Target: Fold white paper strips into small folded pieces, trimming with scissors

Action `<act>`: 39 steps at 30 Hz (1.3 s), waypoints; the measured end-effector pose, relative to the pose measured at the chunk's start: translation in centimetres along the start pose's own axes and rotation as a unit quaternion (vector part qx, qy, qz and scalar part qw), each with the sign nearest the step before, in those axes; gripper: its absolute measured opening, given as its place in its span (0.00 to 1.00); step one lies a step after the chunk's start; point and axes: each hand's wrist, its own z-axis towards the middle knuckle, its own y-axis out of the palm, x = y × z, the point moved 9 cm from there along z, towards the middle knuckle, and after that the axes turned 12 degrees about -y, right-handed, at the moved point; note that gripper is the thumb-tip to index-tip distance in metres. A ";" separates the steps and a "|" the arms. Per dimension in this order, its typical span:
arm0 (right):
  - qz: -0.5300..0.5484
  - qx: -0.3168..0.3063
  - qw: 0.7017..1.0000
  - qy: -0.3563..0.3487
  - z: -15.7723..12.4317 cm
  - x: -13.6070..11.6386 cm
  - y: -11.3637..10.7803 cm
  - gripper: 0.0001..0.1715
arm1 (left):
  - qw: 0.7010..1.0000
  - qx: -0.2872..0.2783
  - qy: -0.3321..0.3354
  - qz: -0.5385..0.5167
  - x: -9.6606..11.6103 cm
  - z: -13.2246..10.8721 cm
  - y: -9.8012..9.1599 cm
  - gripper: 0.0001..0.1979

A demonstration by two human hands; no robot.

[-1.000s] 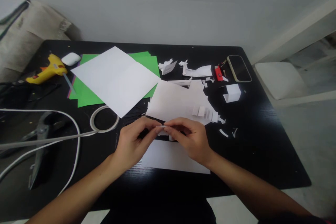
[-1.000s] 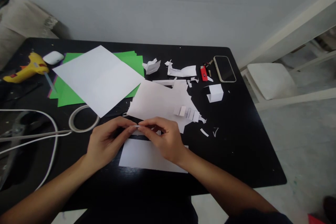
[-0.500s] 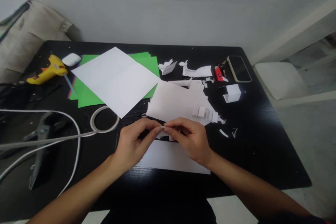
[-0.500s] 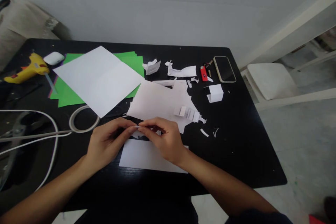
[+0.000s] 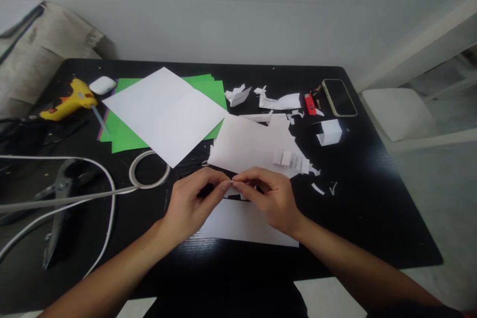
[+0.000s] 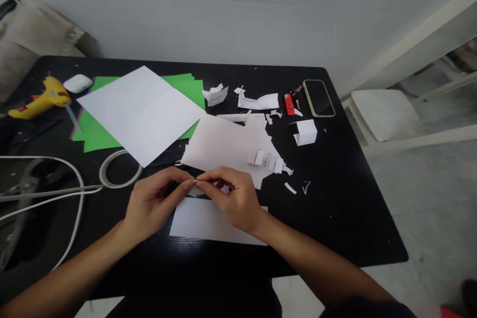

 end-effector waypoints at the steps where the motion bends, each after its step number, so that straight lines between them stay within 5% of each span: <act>1: 0.004 -0.001 1.000 0.002 0.0 0.1 0.0 0.01 | 1.000 0.001 0.001 -0.001 0.0 0.0 0.0 0.02; 10: 0.029 -0.027 0.998 0.045 0.0 1.0 0.4 0.06 | 1.000 0.005 -0.005 -0.011 -0.3 -0.1 -0.1 0.03; 39: -0.045 -0.027 0.998 -0.020 0.1 -0.5 0.2 0.03 | 1.000 -0.027 -0.001 -0.007 -0.1 -0.1 0.4 0.03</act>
